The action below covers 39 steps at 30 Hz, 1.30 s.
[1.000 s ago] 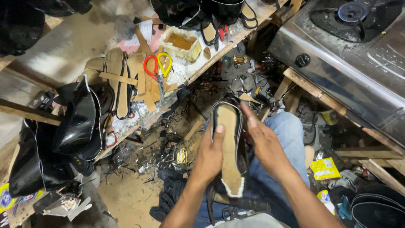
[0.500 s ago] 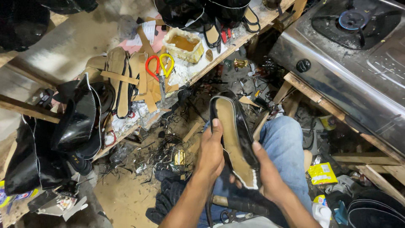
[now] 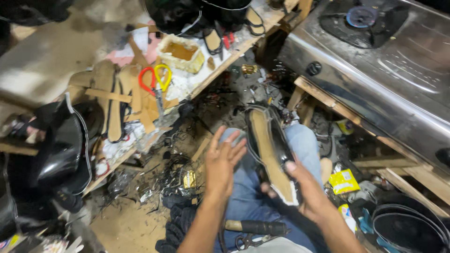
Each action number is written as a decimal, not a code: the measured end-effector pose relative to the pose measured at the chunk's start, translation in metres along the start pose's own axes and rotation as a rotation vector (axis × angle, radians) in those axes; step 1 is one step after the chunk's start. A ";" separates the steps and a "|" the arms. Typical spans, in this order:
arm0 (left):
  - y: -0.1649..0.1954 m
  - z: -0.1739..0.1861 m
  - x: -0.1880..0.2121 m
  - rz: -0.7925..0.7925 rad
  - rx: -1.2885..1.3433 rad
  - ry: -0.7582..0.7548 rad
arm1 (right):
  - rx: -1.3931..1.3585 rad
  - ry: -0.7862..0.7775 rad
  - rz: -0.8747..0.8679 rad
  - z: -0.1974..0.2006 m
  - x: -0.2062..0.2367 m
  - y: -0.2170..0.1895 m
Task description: The person sits on the floor and uses pliers to trim and adjust the edges of a black high-heeled shoe. They repeatedly pull at the shoe's upper and sole, then place the shoe on a nearby shelf and pick up another shoe to continue the process.
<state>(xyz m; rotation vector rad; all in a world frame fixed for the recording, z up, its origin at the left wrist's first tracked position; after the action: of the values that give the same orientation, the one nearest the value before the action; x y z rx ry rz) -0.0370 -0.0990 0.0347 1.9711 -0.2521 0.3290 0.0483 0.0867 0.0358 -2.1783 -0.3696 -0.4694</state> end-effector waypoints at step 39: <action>-0.037 0.168 -0.008 0.199 -0.139 0.336 | 1.123 1.052 0.675 0.316 0.079 -0.286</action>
<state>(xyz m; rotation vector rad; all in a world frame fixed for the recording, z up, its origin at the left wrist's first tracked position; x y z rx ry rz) -0.0129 -0.2375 -0.0657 1.7244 -0.2460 0.7433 0.0619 0.5164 0.0901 -0.6880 0.5658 -0.6977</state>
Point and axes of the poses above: each hand's wrist, its own x-axis away from the middle knuckle, its own z-axis out of the back of the hand, y = z × x, the point moved 3 cm from there along -x, towards the middle knuckle, and after that the axes turned 3 degrees about -x, right-handed, at the moved point
